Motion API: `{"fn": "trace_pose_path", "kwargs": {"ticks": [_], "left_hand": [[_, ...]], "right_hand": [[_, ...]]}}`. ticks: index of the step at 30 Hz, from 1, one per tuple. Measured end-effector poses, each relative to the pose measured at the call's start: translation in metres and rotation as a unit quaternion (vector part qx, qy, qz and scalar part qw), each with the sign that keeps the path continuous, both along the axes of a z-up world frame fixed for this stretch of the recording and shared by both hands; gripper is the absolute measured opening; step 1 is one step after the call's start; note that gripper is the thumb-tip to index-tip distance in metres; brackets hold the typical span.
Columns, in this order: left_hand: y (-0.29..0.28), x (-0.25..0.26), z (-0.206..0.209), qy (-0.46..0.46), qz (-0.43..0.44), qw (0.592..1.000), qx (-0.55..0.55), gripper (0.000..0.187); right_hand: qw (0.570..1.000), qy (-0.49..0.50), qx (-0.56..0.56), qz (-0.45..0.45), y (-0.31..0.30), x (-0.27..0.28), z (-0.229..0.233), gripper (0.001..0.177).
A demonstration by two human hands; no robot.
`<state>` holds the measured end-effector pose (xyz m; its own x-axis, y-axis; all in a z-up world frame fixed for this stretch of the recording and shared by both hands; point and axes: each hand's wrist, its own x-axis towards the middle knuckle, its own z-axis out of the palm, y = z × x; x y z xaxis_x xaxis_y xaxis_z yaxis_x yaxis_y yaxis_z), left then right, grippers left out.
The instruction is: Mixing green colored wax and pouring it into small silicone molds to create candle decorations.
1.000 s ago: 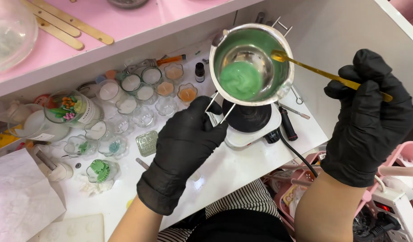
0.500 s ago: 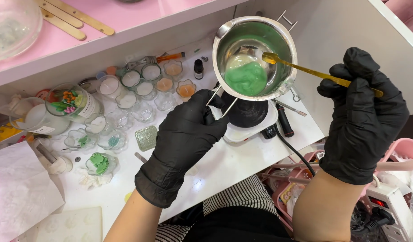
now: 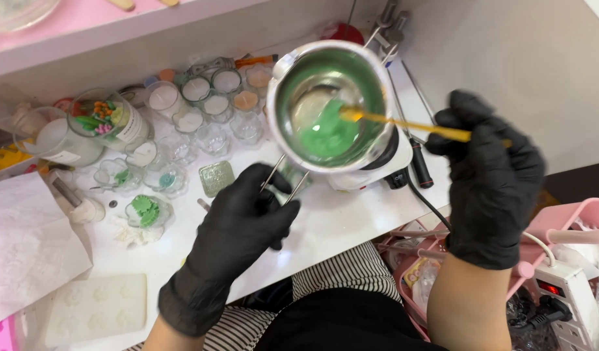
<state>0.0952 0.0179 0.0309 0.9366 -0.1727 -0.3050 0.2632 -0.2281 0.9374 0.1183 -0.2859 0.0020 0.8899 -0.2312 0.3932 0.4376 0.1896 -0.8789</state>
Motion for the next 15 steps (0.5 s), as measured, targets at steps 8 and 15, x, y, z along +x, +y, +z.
{"fn": "trace_pose_path", "kwargs": {"ticks": [8,15], "left_hand": [[0.058,-0.100,-0.038,0.094,0.128,0.987,0.038,0.029],[0.082,-0.159,-0.079,0.129,0.246,0.960,0.044,0.031]], "right_hand": [[0.976,0.127,-0.096,0.148,0.107,-0.061,-0.016,0.030],[0.935,0.048,-0.219,0.274,0.147,-0.075,-0.030,0.026]]}}
